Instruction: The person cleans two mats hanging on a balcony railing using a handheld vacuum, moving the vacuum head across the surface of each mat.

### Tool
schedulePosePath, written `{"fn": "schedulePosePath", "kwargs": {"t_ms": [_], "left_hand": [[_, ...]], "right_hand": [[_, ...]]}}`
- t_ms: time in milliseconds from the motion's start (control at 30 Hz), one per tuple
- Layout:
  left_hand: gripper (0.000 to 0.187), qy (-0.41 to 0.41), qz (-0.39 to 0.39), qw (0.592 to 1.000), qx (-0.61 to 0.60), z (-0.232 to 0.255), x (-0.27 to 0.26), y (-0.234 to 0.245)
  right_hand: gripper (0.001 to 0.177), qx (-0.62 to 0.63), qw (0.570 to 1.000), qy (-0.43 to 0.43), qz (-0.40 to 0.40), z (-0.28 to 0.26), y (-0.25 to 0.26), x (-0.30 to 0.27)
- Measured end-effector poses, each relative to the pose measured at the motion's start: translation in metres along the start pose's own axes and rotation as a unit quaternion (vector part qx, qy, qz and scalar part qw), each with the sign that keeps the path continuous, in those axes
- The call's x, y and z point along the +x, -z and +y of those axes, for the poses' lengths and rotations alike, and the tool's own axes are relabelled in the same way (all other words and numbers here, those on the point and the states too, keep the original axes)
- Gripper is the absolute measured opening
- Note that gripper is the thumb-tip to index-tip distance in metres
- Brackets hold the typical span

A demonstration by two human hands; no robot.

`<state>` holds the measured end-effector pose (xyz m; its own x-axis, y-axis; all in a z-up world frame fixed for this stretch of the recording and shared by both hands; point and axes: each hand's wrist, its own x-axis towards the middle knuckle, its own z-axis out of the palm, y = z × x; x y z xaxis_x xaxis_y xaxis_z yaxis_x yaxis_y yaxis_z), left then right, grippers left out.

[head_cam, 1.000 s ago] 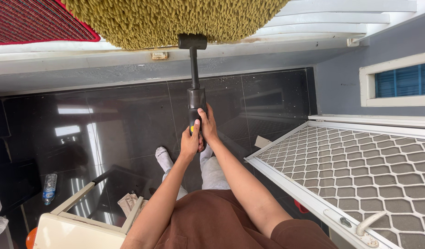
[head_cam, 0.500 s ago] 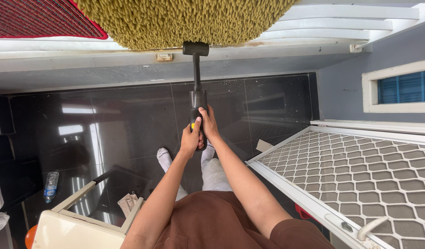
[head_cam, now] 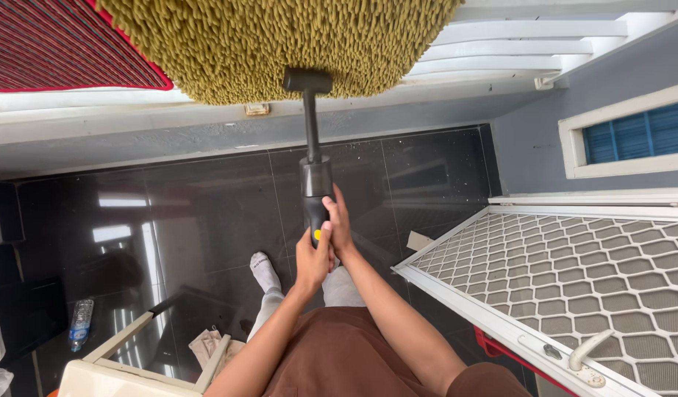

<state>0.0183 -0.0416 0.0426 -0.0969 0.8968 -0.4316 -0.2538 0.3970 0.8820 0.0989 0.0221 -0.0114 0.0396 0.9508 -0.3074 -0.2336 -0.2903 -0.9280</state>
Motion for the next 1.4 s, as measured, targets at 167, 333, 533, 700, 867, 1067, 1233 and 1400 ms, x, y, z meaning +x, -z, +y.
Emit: {"fn": "schedulePosePath", "kwargs": {"t_ms": [167,333,533,700,867,1067,1233,1400], "left_hand": [[0.033,-0.161,-0.073,0.984,0.023,0.053,-0.016,-0.02],[0.035,-0.207,-0.108,0.972,0.029,0.126,0.003,-0.048],[0.032,-0.171,-0.14,0.975,-0.028,0.152,0.011,-0.071],[0.034,-0.132,-0.139,0.98,-0.046,0.11,0.008,-0.069],[0.035,-0.091,-0.133,0.985,-0.055,0.067,0.015,-0.06],[0.034,-0.079,-0.117,0.989,-0.04,0.043,0.025,-0.055],[0.032,-0.062,-0.101,0.993,-0.025,0.029,0.026,-0.053],[0.037,-0.053,-0.089,0.994,-0.034,0.007,0.036,-0.05]], "right_hand": [[0.074,0.016,0.979,0.202,-0.023,-0.09,-0.005,-0.013],[0.07,-0.058,0.961,0.271,0.022,-0.174,-0.009,0.015],[0.067,-0.032,0.972,0.234,0.013,-0.199,-0.004,0.032],[0.065,-0.067,0.968,0.238,0.027,-0.167,0.015,0.017],[0.067,-0.069,0.974,0.215,0.031,-0.134,0.026,0.014],[0.068,-0.074,0.973,0.218,0.027,-0.109,0.03,0.02],[0.072,-0.081,0.98,0.179,0.029,-0.091,0.036,0.022],[0.073,-0.108,0.984,0.137,0.04,-0.069,0.042,0.029]]}}
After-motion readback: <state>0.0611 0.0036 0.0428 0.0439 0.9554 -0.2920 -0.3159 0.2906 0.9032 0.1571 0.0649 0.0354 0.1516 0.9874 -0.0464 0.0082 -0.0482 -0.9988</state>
